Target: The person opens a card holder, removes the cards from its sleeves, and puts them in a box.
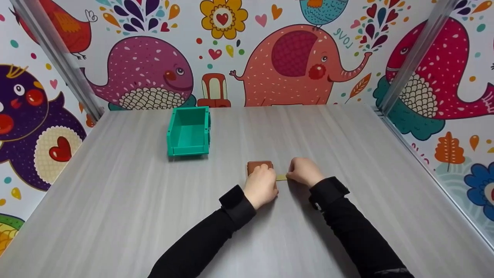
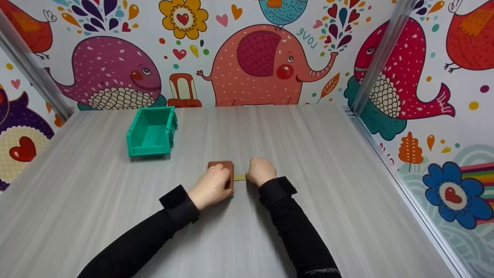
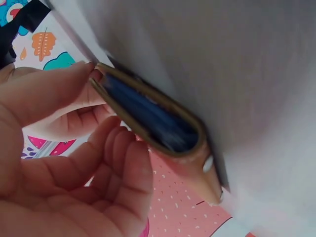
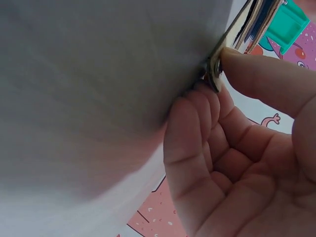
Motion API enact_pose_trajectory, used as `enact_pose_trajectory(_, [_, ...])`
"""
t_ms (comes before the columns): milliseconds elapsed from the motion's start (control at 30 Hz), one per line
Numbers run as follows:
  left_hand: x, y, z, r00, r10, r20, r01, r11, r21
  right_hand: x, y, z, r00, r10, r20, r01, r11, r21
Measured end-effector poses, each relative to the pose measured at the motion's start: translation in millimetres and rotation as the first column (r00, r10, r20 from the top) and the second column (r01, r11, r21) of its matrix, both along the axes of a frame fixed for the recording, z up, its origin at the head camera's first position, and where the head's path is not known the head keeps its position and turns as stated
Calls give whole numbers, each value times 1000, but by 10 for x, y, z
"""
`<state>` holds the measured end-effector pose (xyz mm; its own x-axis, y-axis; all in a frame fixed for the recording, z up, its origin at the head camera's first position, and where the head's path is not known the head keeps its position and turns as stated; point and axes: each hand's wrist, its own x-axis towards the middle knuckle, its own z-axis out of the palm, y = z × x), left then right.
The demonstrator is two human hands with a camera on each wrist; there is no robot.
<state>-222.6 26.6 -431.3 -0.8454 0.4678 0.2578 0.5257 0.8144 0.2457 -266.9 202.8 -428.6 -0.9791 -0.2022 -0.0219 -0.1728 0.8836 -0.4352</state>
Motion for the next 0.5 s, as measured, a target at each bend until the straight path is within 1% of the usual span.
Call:
enact_pose_trajectory(233, [-6, 16, -27, 999, 14, -34, -14, 1000, -14, -7, 2, -2, 1000, 9, -5, -9, 1000, 8])
enact_pose_trajectory(500, [-26, 20, -40, 999, 27, -30, -27, 1000, -1, -6, -2, 7, 1000, 10, -7, -10, 1000, 12])
